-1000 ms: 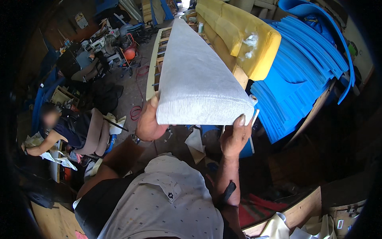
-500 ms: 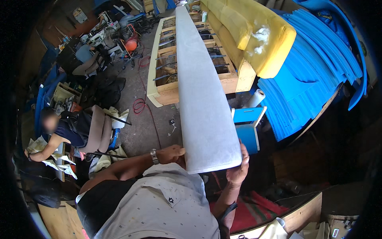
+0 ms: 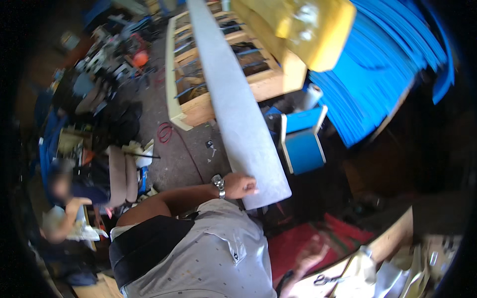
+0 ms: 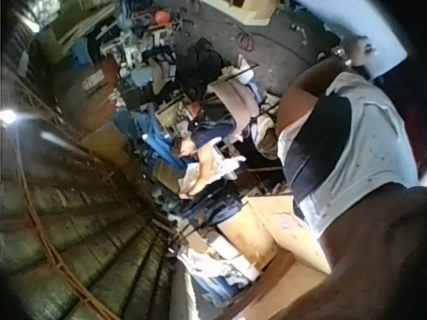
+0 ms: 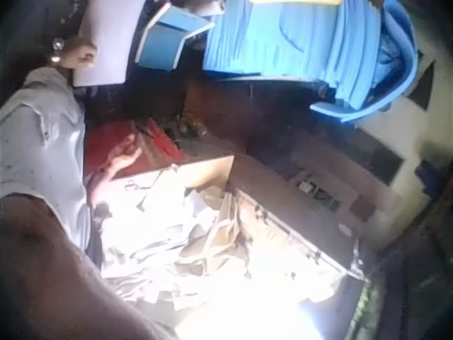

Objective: Stapling fabric onto a wooden panel and preparing foam components for sofa manufacturing.

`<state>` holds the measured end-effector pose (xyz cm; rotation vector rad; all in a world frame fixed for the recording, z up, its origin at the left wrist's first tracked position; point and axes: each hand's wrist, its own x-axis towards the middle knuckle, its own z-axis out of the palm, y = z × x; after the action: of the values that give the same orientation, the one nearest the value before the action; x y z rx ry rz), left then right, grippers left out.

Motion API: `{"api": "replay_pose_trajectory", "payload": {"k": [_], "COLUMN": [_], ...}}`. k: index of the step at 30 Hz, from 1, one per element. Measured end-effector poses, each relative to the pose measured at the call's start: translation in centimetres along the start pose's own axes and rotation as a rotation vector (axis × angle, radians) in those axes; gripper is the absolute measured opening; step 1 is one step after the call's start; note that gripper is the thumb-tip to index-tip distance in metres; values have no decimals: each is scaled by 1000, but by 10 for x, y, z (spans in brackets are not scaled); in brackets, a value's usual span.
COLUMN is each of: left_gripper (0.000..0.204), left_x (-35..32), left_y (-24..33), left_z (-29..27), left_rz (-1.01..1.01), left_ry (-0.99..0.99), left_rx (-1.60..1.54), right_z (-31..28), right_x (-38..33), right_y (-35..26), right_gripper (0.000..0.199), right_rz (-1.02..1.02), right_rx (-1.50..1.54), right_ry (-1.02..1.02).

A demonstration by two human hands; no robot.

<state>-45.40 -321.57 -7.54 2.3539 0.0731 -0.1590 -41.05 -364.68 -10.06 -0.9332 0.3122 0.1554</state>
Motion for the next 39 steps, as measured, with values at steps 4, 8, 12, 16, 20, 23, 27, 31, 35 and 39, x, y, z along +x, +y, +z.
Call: {"api": "replay_pose_trajectory", "payload": {"k": [4,8,12,16,20,23,27,31,35,39], "left_gripper": [70,85,84,84,83,82,81,80,79,80], "left_x": [30,35,28,-1,7,-10,-22,-11,-19,-15], "left_y": [-23,-40,-32,-41,-32,-41,-41,-49,-48,-51], "left_z": [18,63,56,42,38,40,38,46,33,32], "left_rz": [115,184,205,196,264,189,230,306,287,244], "left_ry": [133,159,23,-43,-88,-42,9,43,57,32], "left_rx": [386,666,561,662,583,580,553,534,568,521], "right_z": [-29,-79,-54,-97,-167,-156,-155,-85,-77,-69], "right_x": [-59,-111,-121,-135,-194,-184,-219,-269,-198,-163], "right_y": [-106,-101,-55,-52,-83,-74,-66,-77,-96,-98], "right_gripper": [45,43,41,51,60,73,74,74,73,72], "right_rz": [-347,-662,-496,-498,-726,666,274,174,53,14], "right_rx": [-988,-1106,-1394,-1595,-1626,-2112,-2127,-1487,-1540,-1568], "right_ry": [644,856,802,1072,1056,1262,1191,1484,1256,1090]}}
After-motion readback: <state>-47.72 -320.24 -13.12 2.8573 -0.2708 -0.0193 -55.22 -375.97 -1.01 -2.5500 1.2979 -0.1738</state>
